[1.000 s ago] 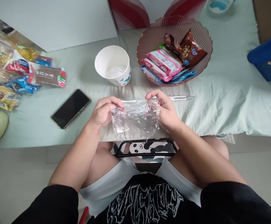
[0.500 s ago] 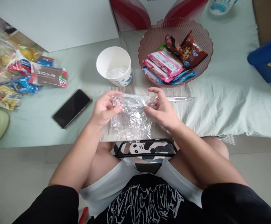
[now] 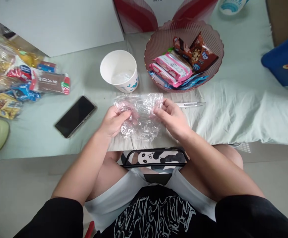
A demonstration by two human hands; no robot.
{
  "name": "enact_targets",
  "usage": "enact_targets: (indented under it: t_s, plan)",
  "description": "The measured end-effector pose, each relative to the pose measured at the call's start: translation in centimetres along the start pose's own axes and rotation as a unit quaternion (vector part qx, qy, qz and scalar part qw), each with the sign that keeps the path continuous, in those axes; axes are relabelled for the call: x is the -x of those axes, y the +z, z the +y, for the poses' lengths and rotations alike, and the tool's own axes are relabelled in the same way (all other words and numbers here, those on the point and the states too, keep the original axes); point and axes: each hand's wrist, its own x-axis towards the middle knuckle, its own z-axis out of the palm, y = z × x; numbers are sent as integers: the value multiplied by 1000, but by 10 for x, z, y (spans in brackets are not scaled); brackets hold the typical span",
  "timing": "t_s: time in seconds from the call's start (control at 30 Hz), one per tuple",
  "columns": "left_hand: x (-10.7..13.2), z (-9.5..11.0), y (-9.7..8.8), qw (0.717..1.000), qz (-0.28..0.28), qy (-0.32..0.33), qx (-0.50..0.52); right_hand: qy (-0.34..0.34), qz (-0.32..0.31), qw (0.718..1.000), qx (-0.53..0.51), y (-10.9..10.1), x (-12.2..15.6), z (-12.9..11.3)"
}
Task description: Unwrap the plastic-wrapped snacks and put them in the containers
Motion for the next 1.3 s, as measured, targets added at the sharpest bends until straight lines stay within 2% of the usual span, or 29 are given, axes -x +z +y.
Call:
enact_targets:
  t_s: [0.13, 0.27, 0.33, 0.47, 0.57, 0.7, 0.87, 1.03, 1.07, 1.13, 1.2, 1.3]
  plan:
    - [0, -1, -3, 999, -3, 33, -6, 57, -54, 995, -65, 6, 3, -5]
    - [2, 1, -11, 998, -46, 18, -43, 98, -56, 991, -69, 3, 3, -6]
    - [4, 4, -13, 998, -39, 10, -39, 91, -41, 992, -74, 2, 3, -5]
    - [7, 10, -13, 999, -20, 25, 44, 53, 14, 991, -118, 4, 4, -7]
    - [5, 13, -13, 997, -16, 36, 71, 37, 22, 989, -139, 4, 3, -9]
    - [2, 12, -17, 998, -27, 44, 47, 30, -9, 993, -110, -4, 1, -8]
    - [1, 2, -22, 996, -18, 83, -16, 30, 2, 999, 22, -6, 2, 1]
    - [-2, -1, -27, 993, 7, 119, -12, 13, 0, 1000, -26, -6, 4, -4]
    - [-2, 0, -27, 992, 11, 129, -4, 14, -13, 999, -35, -9, 4, -6]
    - [-1, 3, -27, 992, -1, 127, 9, 35, -77, 995, -45, -15, 5, -10]
    - [1, 6, -25, 994, -47, 96, 11, 67, -137, 986, -62, -20, 5, -13]
    - [4, 6, -19, 991, -122, 56, -17, 107, -162, 979, -69, -18, 6, -15]
